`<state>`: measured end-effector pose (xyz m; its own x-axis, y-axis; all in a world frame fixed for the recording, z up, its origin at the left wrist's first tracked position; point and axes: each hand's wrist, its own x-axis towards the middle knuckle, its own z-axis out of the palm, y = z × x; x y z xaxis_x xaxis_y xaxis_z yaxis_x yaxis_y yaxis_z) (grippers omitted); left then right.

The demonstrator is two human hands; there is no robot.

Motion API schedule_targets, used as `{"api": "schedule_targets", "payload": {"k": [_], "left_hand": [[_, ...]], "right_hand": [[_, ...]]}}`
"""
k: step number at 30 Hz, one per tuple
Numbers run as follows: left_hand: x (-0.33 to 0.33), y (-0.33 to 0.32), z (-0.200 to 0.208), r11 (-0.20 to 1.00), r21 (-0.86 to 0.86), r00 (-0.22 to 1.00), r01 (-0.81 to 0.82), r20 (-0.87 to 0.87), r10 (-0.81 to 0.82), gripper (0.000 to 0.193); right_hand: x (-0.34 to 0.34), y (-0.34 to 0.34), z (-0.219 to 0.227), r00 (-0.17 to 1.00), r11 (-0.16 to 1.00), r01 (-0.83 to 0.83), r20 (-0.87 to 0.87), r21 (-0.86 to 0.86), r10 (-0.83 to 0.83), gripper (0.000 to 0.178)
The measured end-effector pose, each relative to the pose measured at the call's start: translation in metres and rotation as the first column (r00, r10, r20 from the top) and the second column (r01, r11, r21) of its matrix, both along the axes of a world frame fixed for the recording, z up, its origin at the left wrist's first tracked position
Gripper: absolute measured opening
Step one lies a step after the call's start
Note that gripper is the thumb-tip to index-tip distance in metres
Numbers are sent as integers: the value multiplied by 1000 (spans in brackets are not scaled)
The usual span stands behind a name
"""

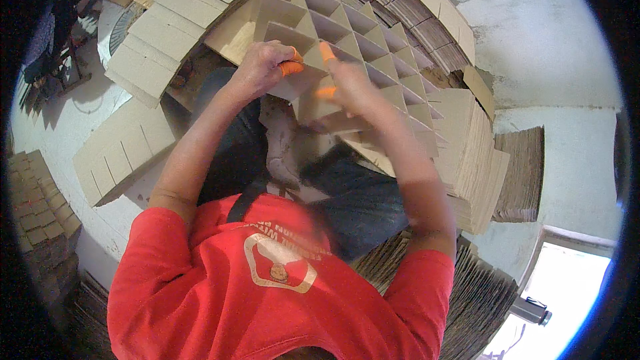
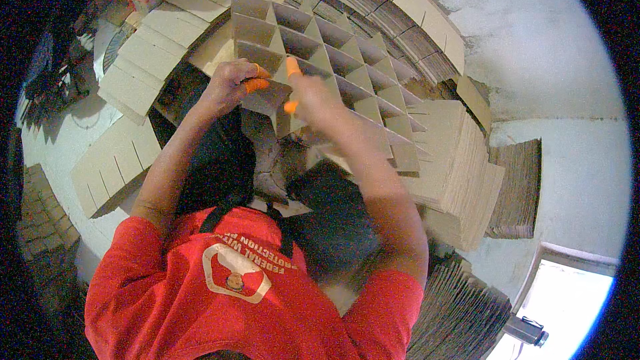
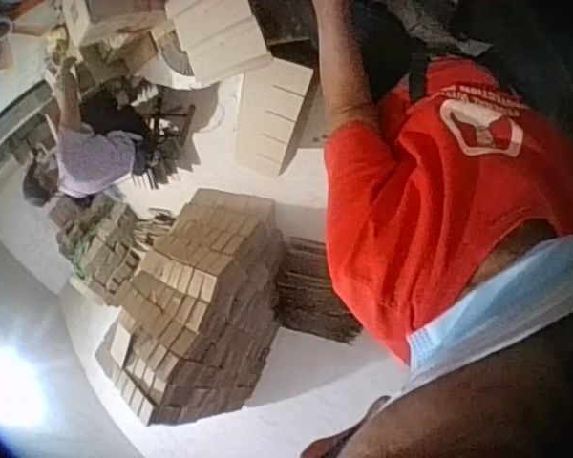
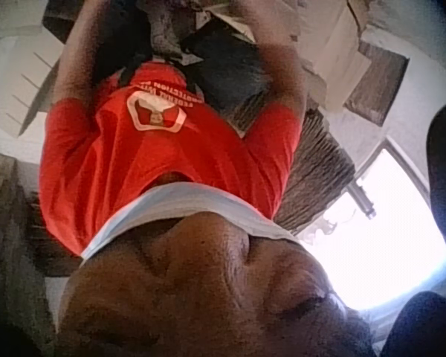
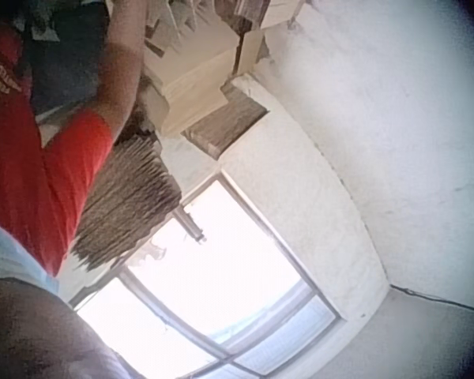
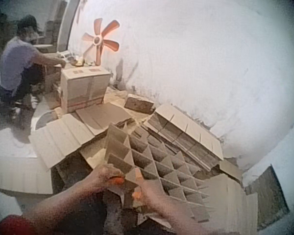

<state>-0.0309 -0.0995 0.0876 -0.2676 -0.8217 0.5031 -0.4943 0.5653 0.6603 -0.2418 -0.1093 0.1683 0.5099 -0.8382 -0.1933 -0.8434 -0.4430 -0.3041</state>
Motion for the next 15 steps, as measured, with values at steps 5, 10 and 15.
{"api": "schedule_targets", "payload": {"k": [5, 10, 15], "left_hand": [[2, 4, 0, 992, -64, 980, -106, 161, 115, 39], [-14, 13, 24, 931, -356, 936, -79, 295, 193, 39], [-30, -33, 27, 953, -289, 854, 89, 515, 76, 78]], "right_hand": [[8, -1, 12, 994, 992, -86, -68, -90, 80, 45], [-64, -61, 33, 956, 820, 292, 124, -492, -266, 53], [-134, -106, -9, 870, 862, 428, -136, -272, -475, 66]]}}
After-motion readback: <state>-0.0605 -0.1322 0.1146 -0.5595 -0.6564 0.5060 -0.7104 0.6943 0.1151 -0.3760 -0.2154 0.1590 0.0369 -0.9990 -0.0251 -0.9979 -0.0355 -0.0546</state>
